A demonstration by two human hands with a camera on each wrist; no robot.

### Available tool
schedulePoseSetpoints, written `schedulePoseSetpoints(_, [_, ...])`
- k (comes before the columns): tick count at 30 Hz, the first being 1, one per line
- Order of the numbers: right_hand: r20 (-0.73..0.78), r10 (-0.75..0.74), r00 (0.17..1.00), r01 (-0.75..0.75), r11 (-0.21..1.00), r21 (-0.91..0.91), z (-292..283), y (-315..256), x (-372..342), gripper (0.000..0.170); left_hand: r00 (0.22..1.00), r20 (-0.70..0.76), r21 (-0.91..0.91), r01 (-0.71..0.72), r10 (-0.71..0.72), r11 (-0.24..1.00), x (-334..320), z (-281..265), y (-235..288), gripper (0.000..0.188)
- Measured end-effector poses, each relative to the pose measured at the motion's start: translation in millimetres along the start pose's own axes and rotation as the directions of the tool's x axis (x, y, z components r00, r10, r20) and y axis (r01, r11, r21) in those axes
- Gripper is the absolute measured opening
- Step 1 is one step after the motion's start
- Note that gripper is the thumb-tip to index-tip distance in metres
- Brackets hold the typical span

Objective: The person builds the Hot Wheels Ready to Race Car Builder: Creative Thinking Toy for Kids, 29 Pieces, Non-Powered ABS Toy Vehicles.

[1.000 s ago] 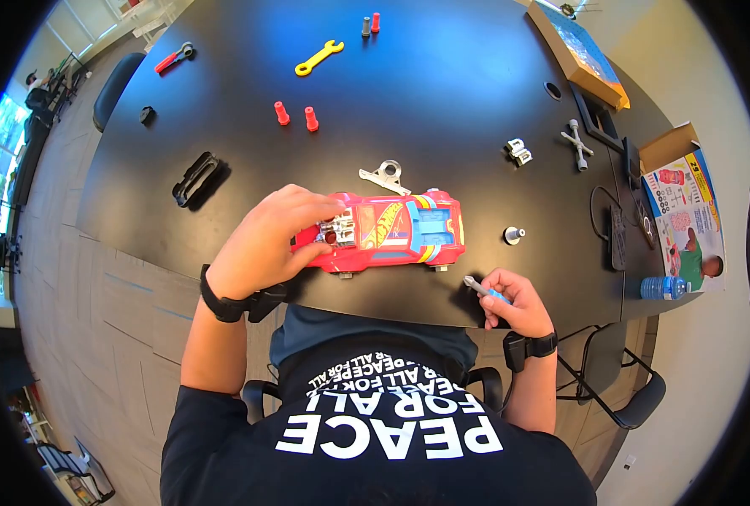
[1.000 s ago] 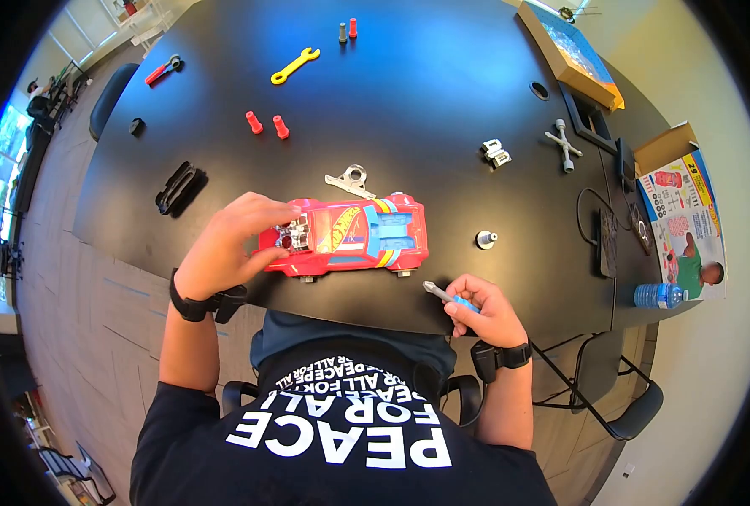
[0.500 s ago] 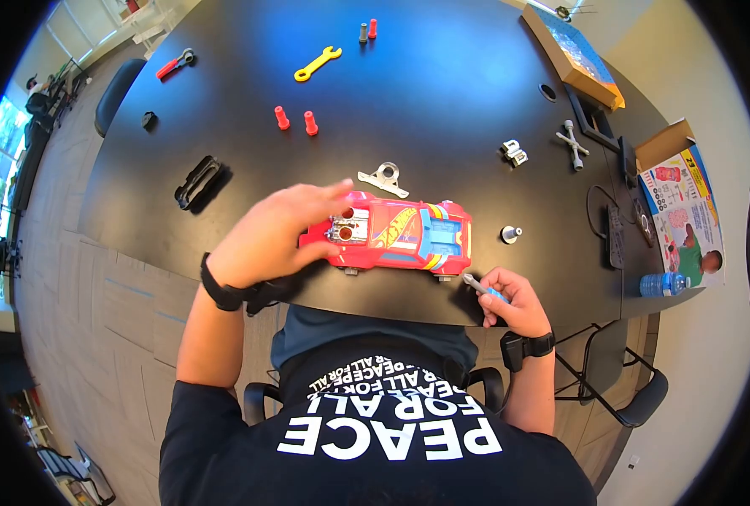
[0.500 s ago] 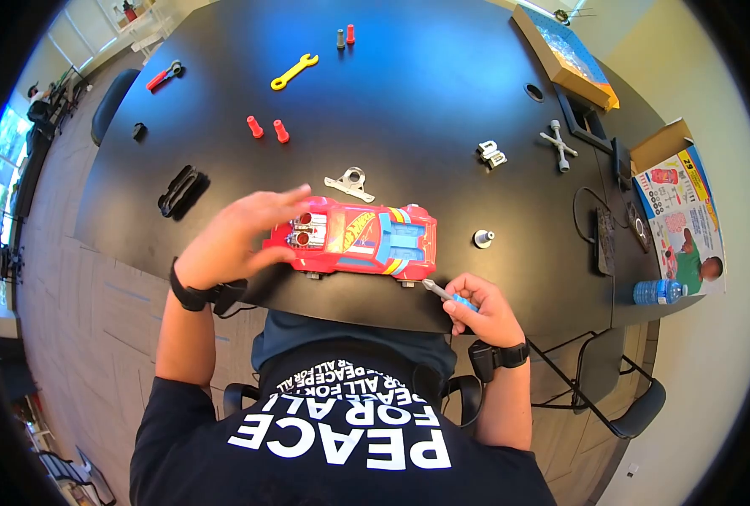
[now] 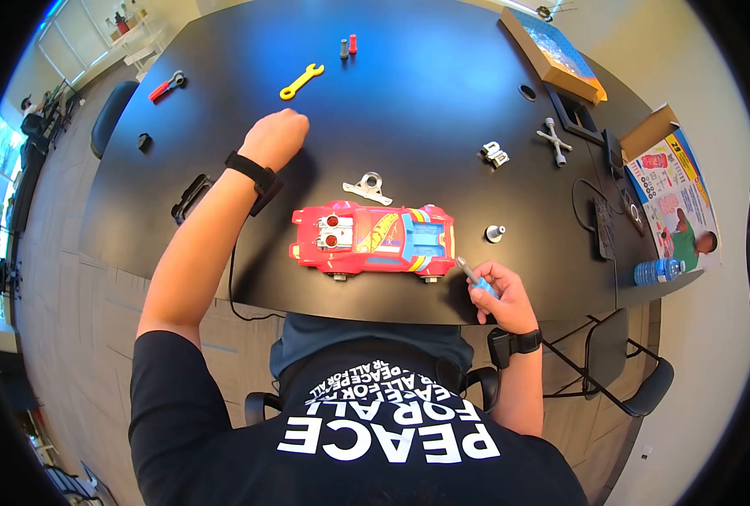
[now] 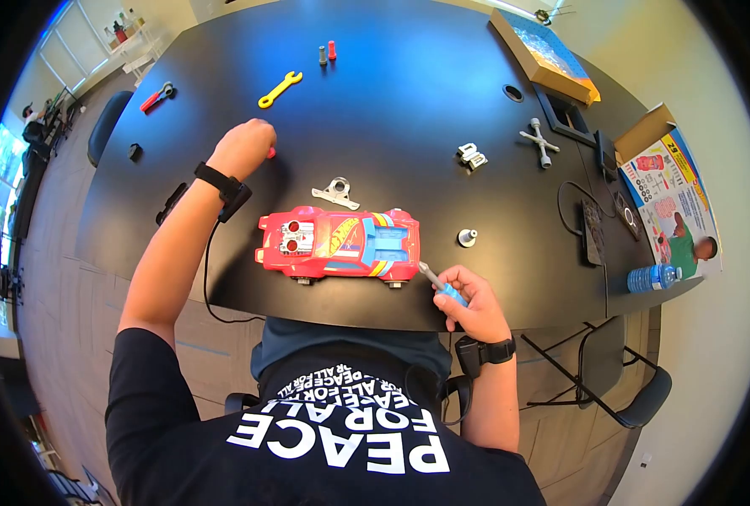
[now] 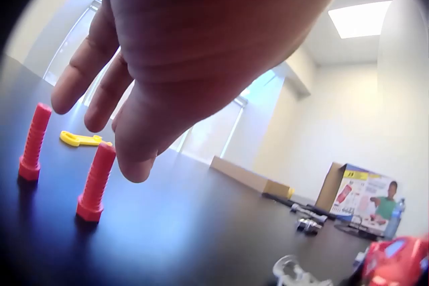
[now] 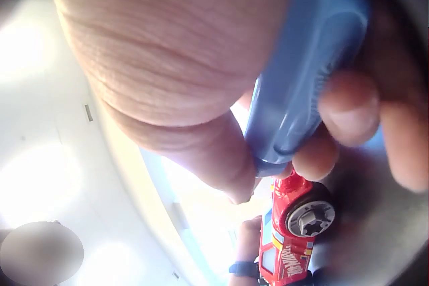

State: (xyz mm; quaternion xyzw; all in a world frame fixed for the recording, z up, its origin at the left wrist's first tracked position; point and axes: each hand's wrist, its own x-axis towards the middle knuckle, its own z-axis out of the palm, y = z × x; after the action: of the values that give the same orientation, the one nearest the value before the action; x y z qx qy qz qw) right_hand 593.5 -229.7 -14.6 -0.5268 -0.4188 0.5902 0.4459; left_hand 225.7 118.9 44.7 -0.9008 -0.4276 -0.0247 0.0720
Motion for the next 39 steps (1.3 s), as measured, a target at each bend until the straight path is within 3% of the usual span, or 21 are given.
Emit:
schedulePoseSetpoints(4, [-0.024, -0.162, 0.986, 0.16, 0.984, -0.072, 4.0, 1.4, 0.8, 0.028, 0.993, -0.121, 0.092, 0.023, -0.012, 0.995, -7.5, 20.2, -0.2, 0.017])
schedulePoseSetpoints(6, [-0.021, -0.241, 0.97, 0.24, 0.971, -0.005, 0.2, 7.9, 2.6, 0.038, 0.997, -0.073, 0.147, 0.048, -0.037, 0.988, -19.3, 23.5, -0.8, 0.018])
schedulePoseSetpoints(9, [-0.038, -0.227, 0.973, 0.227, 0.974, 0.011, 0.0, 7.8, 2.6, 0.039, 0.999, 0.044, 0.196, 0.019, -0.028, 0.98, -38.5, 17.7, 0.2, 0.019])
schedulePoseSetpoints(12, [-0.03, -0.212, 0.977, 0.213, 0.977, 0.018, -1.2, 6.4, 3.2, 0.039, 0.997, 0.048, 0.208, 0.047, -0.059, 0.977, -63.2, 21.9, 3.7, 0.021])
schedulePoseSetpoints(14, [-0.023, -0.216, 0.976, 0.217, 0.976, 0.035, -3.9, 8.6, 3.5, 0.039, 0.983, 0.133, 0.224, 0.091, -0.123, 0.97, -73.8, -7.4, 14.5, 0.018])
schedulePoseSetpoints(16, [-0.022, -0.221, 0.975, 0.222, 0.973, 0.058, -4.9, 10.5, 2.3, 0.038, 0.998, -0.017, -0.166, 0.051, -0.055, 0.985, -84.4, -32.9, 20.4, 0.014])
schedulePoseSetpoints(17, [-0.051, -0.176, 0.983, 0.18, 0.98, 0.087, -4.9, 10.9, 0.9, 0.034, 0.991, -0.119, -0.429, 0.002, -0.059, 0.903, -87.8, -36.1, 25.8, 0.014])
schedulePoseSetpoints(18, [-0.078, -0.129, 0.989, 0.138, 0.984, 0.115, -4.4, 11.2, 0.0, 0.03, 0.973, -0.214, -0.653, -0.073, -0.091, 0.754, -91.4, -39.4, 33.4, 0.017])
schedulePoseSetpoints(19, [-0.079, -0.13, 0.988, 0.138, 0.984, 0.114, -4.0, 12.8, 0.2, 0.03, 0.974, -0.178, -0.828, -0.072, -0.139, 0.556, -99.1, -49.0, 45.6, 0.02])
schedulePoseSetpoints(21, [-0.138, -0.228, 0.964, 0.242, 0.965, 0.099, -4.2, 17.9, 2.6, 0.027, 0.96, -0.242, -0.933, -0.19, -0.142, 0.305, -110.2, -33.5, 59.7, 0.024])
schedulePoseSetpoints(22, [-0.135, -0.228, 0.964, 0.241, 0.966, 0.094, -3.8, 18.9, 2.9, 0.027, 0.959, -0.235, -0.966, -0.212, -0.157, 0.151, -115.8, -25.3, 68.3, 0.026])
schedulePoseSetpoints(24, [-0.262, -0.376, 0.889, 0.415, 0.902, 0.114, -0.9, 18.8, 4.2, 0.031, 0.96, -0.207, -0.978, -0.202, -0.19, 0.046, -125.4, -17.5, 83.7, 0.026])
schedulePoseSetpoints(27, [-0.299, -0.453, 0.84, 0.508, 0.851, 0.135, 10.0, 0.3, 7.2, 0.034, 0.966, -0.18, -0.982, -0.164, -0.188, 0.098, -133.2, 3.2, 89.8, 0.025])
schedulePoseSetpoints(28, [-0.337, -0.49, 0.804, 0.56, 0.815, 0.151, 16.3, -12.3, 8.6, 0.034, 0.965, -0.173, -0.985, -0.172, -0.199, 0.024, -134.3, 8.0, 91.0, 0.024])
schedulePoseSetpoints(29, [-0.278, -0.532, 0.8, 0.584, 0.797, 0.153, 18.9, -23.5, 10.8, 0.04, 0.964, -0.168, -0.982, -0.182, -0.207, -0.048, -134.8, 9.8, 91.8, 0.024])
schedulePoseSetpoints(34, [-0.134, -0.678, 0.722, 0.688, 0.685, 0.239, 62.3, -86.0, 34.4, 0.045, 0.962, -0.197, -0.978, -0.207, -0.19, -0.035, -133.4, 5.6, 96.1, 0.024])
schedulePoseSetpoints(36, [-0.165, -0.745, 0.646, 0.762, 0.642, 0.087, 87.2, -103.2, 49.6, 0.041, 0.961, -0.211, -0.976, -0.218, -0.179, -0.021, -131.8, 9.4, 96.0, 0.023])
schedulePoseSetpoints(38, [-0.079, -0.809, 0.582, 0.813, 0.582, 0.032, 101.1, -111.3, 67.8, 0.041, 0.954, -0.218, -0.973, -0.228, -0.205, -0.03, -130.5, 16.2, 98.6, 0.02])
schedulePoseSetpoints(39, [-0.075, -0.841, 0.536, 0.839, 0.541, -0.06, 108.2, -114.5, 78.4, 0.042, 0.957, -0.214, -0.977, -0.209, -0.195, 0.048, -131.2, 19.5, 100.5, 0.02])
